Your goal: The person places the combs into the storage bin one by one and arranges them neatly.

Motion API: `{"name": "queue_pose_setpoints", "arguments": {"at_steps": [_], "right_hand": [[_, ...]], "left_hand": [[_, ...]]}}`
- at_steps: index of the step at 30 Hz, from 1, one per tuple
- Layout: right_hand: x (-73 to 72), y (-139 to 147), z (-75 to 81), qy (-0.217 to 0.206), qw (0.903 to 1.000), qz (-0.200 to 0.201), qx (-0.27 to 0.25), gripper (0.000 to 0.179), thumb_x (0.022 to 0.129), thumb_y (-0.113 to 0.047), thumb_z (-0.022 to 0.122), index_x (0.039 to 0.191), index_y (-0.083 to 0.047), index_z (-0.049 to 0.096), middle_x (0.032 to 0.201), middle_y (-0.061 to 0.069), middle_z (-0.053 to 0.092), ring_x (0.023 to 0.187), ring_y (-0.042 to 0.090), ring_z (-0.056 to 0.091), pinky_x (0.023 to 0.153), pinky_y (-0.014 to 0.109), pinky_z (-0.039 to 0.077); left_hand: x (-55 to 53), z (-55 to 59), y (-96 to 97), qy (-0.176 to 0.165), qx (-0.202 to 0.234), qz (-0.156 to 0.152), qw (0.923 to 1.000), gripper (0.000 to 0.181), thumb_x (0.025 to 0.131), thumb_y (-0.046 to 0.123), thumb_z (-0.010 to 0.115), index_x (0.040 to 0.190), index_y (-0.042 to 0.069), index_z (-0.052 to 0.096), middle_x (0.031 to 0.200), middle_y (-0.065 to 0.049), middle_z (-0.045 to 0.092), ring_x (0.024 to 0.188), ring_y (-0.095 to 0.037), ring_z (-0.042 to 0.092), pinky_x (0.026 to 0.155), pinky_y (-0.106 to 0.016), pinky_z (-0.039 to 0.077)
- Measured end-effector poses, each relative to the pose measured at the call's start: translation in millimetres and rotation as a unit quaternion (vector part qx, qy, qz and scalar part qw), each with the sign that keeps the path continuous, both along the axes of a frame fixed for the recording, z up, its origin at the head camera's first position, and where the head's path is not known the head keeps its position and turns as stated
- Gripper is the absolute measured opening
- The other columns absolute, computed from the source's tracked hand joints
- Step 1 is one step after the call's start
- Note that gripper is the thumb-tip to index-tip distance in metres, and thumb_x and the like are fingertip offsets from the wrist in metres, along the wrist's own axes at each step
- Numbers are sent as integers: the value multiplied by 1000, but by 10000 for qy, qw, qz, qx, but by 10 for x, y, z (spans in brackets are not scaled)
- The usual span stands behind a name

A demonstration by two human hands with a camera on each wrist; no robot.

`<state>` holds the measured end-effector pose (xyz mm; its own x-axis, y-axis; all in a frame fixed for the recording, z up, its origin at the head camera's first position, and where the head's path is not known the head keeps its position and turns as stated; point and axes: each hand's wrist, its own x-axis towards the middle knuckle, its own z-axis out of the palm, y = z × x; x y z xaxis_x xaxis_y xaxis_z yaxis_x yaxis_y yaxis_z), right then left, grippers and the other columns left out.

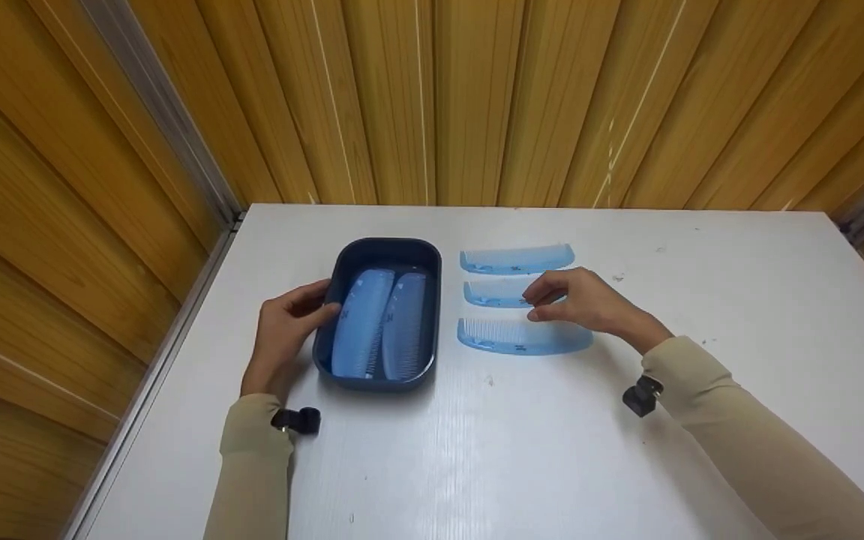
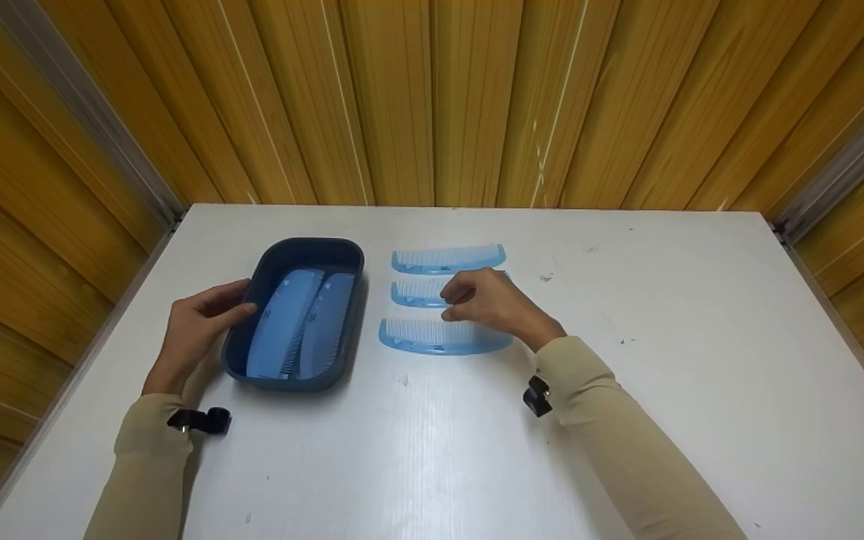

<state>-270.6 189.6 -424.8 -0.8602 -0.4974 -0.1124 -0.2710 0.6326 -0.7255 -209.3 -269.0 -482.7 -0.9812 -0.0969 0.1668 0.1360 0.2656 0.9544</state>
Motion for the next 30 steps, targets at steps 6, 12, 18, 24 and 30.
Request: {"name": "queue_pose_setpoints", "arguments": {"at_steps": [6,12,18,24,30], "right_hand": [[11,129,-52,15,9997,-27,249,40,93,-19,85,127,-1,73,120,16,74,116,34,67,106,55,52],[29,238,-96,55,9993,-13,360,40,91,-18,86,125,-1,74,121,14,73,115,34,66,102,52,54],[34,287,-155,93,9980,99,609,43,87,-11,89,126,0,74,120,14,72,114,35,65,102,54,53],[21,299,-221,129,9968,157,771,50,81,-8,93,126,3,73,120,14,72,115,36,64,103,55,51],[12,300,-243,132,9955,242,912,50,80,-9,95,124,3,74,120,14,70,118,37,64,107,56,50]], "left_hand": [[8,2,0,25,-40,-18,10000,44,93,15,85,135,6,73,127,-12,74,115,-24,67,91,-25,57],[-1,-3,-9,47,-79,-48,9999,45,94,17,85,136,5,73,129,-14,73,116,-26,67,91,-24,57],[2,-7,-10,45,-104,-15,9999,45,93,17,86,135,6,73,128,-13,73,116,-25,67,92,-24,56],[8,-2,-6,19,-125,6,9999,46,93,17,86,136,6,73,128,-12,73,117,-25,67,93,-24,56],[3,-1,-12,-1,-133,2,9999,46,93,18,86,136,6,73,128,-12,73,116,-24,67,93,-25,56]]}}
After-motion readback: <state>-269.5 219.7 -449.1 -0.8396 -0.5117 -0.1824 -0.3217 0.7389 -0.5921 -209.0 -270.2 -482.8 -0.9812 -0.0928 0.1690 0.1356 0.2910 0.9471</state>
